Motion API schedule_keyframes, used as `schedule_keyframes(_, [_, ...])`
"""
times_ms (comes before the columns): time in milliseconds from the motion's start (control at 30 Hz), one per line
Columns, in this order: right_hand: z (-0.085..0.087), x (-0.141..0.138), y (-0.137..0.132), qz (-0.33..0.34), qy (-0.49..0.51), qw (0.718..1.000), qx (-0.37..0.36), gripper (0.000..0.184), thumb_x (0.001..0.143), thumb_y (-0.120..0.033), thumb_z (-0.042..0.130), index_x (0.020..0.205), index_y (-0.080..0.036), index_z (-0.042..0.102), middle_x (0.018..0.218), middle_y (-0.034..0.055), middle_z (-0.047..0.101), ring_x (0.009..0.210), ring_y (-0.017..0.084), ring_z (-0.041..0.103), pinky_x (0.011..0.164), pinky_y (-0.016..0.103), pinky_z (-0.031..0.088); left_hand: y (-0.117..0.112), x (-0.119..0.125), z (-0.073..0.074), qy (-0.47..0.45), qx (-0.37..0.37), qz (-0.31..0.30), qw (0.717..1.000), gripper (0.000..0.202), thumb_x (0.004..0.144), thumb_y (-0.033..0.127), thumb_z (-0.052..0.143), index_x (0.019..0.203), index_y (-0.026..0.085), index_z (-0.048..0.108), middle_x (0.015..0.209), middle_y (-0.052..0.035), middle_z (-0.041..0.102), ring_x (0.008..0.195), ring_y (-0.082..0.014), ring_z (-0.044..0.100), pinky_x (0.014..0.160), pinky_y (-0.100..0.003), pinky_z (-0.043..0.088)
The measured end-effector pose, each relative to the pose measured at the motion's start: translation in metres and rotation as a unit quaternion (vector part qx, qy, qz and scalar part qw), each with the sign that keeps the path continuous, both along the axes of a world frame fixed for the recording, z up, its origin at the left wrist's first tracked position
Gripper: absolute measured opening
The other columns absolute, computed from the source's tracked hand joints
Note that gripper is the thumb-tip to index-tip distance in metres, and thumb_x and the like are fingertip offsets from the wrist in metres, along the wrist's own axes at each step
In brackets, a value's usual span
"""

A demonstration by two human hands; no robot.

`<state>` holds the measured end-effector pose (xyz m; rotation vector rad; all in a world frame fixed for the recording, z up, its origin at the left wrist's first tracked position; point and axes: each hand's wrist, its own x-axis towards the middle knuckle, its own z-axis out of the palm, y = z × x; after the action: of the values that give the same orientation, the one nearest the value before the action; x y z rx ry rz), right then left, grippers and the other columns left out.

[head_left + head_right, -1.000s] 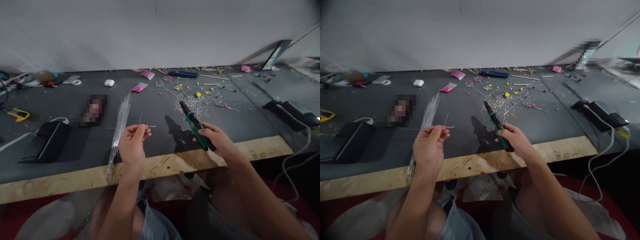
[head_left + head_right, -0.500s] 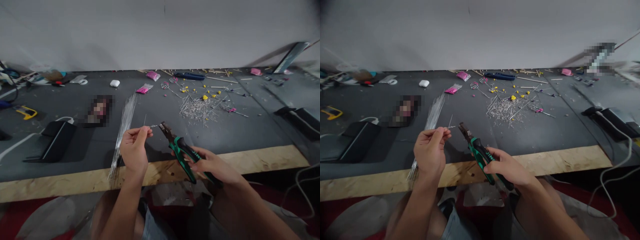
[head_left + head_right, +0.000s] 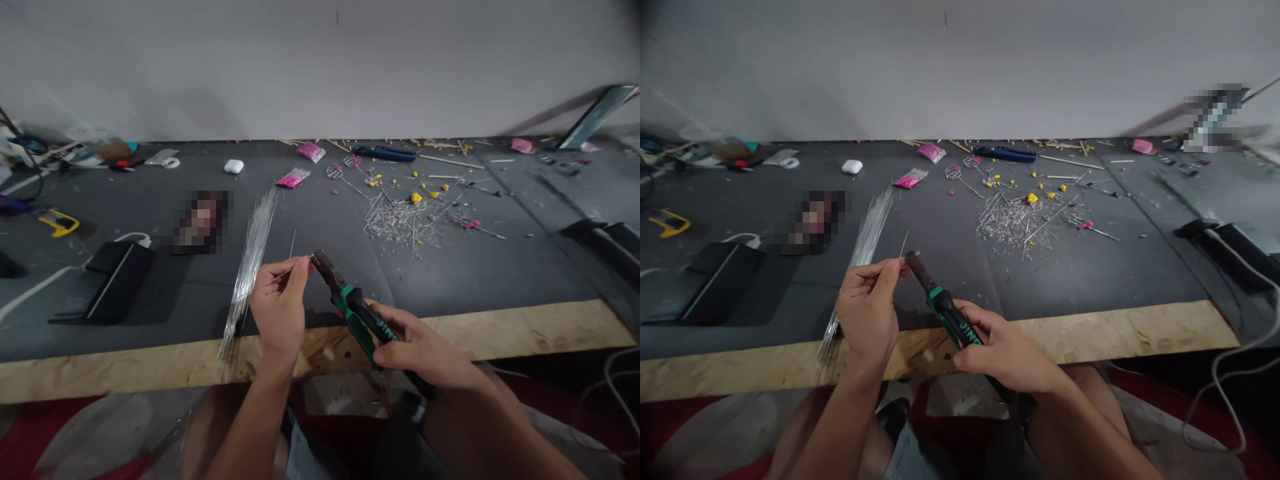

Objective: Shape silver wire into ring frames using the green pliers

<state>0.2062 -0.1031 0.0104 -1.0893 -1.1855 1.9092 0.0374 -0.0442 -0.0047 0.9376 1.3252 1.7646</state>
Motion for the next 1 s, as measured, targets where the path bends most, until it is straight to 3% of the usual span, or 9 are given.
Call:
schedule_keyframes(133, [0.009, -0.006, 0.002, 0.006, -0.035, 0.999, 0.027, 0.042, 0.066, -0.013, 0.058, 0.107, -0.023, 0.061, 0.115, 0.0021, 0.052, 0.111, 0.02, 0.046, 0.095, 0.032, 0.034, 0.001, 0.002, 0.0, 0.01, 0.006, 0.008, 1.0, 0.011, 0.072, 0.023, 0.069, 0.074, 0.016, 0.061, 0.074, -0.0006, 0.069, 0.069, -0.0133, 0.067, 0.071, -0.031, 0.057])
schedule_keyframes(367, [0.019, -0.012, 0.003, 0.006, -0.091, 0.995, 0.03, 0.019, 0.064, -0.011, 0.052, 0.081, -0.019, 0.055, 0.1, 0.0021, 0.051, 0.085, 0.015, 0.05, 0.076, 0.029, 0.041, 0.002, 0.003, 0.0, 0.023, 0.028, 0.036, 0.999, 0.01, 0.072, 0.02, 0.07, 0.074, 0.016, 0.061, 0.072, 0.0013, 0.068, 0.066, -0.0115, 0.066, 0.068, -0.028, 0.056])
schedule_keyframes(600, [0.011, -0.014, 0.004, 0.001, -0.131, 0.991, 0.04, 0.032, 0.06, -0.007, 0.047, 0.089, -0.02, 0.055, 0.088, -0.001, 0.052, 0.074, 0.012, 0.046, 0.065, 0.025, 0.037, 0.002, 0.003, -0.001, 0.036, 0.025, 0.047, 0.998, 0.01, 0.072, 0.023, 0.07, 0.075, 0.017, 0.062, 0.071, 0.0012, 0.068, 0.068, -0.012, 0.066, 0.07, -0.03, 0.055])
schedule_keyframes(833, [0.009, -0.017, 0.003, 0.011, -0.16, 0.987, 0.001, 0.028, 0.062, -0.009, 0.047, 0.087, -0.02, 0.054, 0.074, -0.0038, 0.047, 0.063, 0.01, 0.04, 0.055, 0.022, 0.033, 0.001, 0.004, -0.006, 0.022, 0.021, 0.028, 0.999, 0.011, 0.072, 0.023, 0.07, 0.075, 0.017, 0.062, 0.072, 0.0009, 0.067, 0.068, -0.0128, 0.066, 0.071, -0.032, 0.056])
schedule_keyframes(1000, [0.007, -0.021, 0.004, 0.011, -0.165, 0.986, 0.026, 0.021, 0.063, -0.007, 0.045, 0.08, -0.019, 0.05, 0.066, -0.0053, 0.038, 0.059, 0.009, 0.034, 0.052, 0.021, 0.028, 0.0, 0.005, -0.004, 0.015, 0.027, 0.031, 0.999, 0.01, 0.073, 0.022, 0.07, 0.075, 0.017, 0.062, 0.073, 0.0009, 0.068, 0.069, -0.0118, 0.066, 0.071, -0.03, 0.056])
